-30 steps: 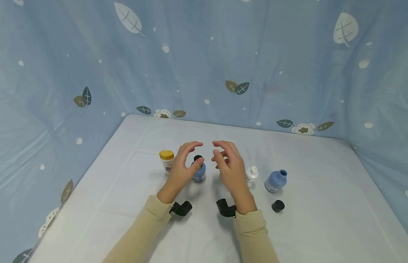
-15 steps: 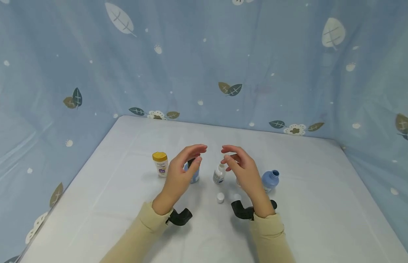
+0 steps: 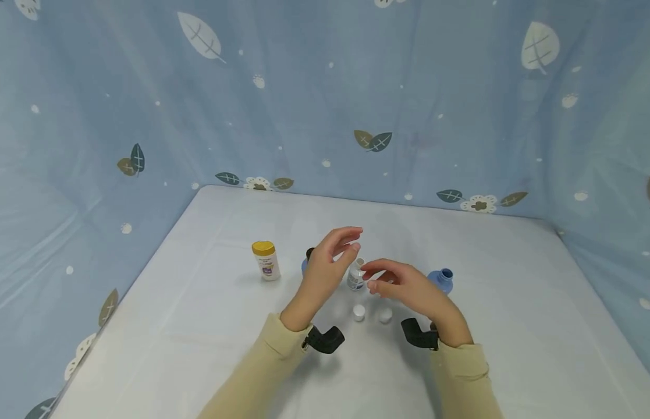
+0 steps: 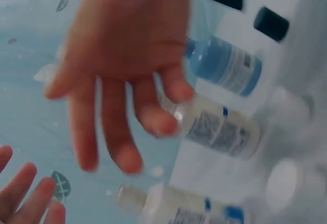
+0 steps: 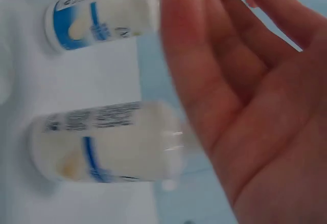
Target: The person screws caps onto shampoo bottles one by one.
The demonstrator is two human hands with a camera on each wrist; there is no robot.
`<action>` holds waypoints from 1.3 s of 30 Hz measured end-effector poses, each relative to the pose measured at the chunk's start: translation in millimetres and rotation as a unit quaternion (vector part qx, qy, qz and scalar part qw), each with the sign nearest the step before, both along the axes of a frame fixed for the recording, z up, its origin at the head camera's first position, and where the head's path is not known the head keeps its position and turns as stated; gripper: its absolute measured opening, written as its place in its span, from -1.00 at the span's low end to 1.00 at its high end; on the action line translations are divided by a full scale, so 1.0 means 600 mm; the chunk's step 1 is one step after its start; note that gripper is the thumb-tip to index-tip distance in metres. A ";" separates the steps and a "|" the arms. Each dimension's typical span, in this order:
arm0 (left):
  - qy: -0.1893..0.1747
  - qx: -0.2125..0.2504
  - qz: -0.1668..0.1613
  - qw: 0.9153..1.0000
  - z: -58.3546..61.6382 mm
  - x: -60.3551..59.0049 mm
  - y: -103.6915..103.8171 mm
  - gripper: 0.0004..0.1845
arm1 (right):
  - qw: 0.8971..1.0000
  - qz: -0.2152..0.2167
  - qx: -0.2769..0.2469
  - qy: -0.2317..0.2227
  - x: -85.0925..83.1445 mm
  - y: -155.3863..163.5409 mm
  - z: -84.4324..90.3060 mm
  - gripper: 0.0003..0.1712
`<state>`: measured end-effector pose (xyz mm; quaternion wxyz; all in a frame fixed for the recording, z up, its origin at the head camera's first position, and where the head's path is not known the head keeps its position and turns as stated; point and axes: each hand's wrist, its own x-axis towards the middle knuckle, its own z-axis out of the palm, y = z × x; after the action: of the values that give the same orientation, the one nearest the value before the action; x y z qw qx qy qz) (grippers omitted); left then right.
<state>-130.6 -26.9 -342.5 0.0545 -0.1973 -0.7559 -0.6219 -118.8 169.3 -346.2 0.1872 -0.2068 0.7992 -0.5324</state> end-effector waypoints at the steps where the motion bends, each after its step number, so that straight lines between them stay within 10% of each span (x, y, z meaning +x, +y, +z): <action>1: -0.009 0.009 -0.003 1.000 -0.003 -0.002 0.004 -0.65 | 1.000 0.008 -0.007 -0.008 -0.002 0.001 -0.002 -0.59; 17: -0.038 0.044 -0.086 0.995 0.035 0.006 0.011 -0.55 | 0.997 0.048 0.038 -0.046 -0.015 0.002 -0.041 -0.54; 29: -0.147 -0.093 -0.094 0.980 -0.038 -0.015 0.020 -0.25 | 0.994 0.062 0.069 -0.063 -0.008 -0.005 -0.049 -0.63; 39: -0.168 -0.102 -0.084 0.977 -0.060 -0.025 0.023 -0.35 | 0.991 0.078 0.071 -0.085 -0.012 -0.011 -0.061 -0.57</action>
<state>-145.4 -12.8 -378.7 -0.1459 -0.1574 -0.7944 -0.5683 -125.8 162.8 -383.1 0.3094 -0.2093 0.7976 -0.4736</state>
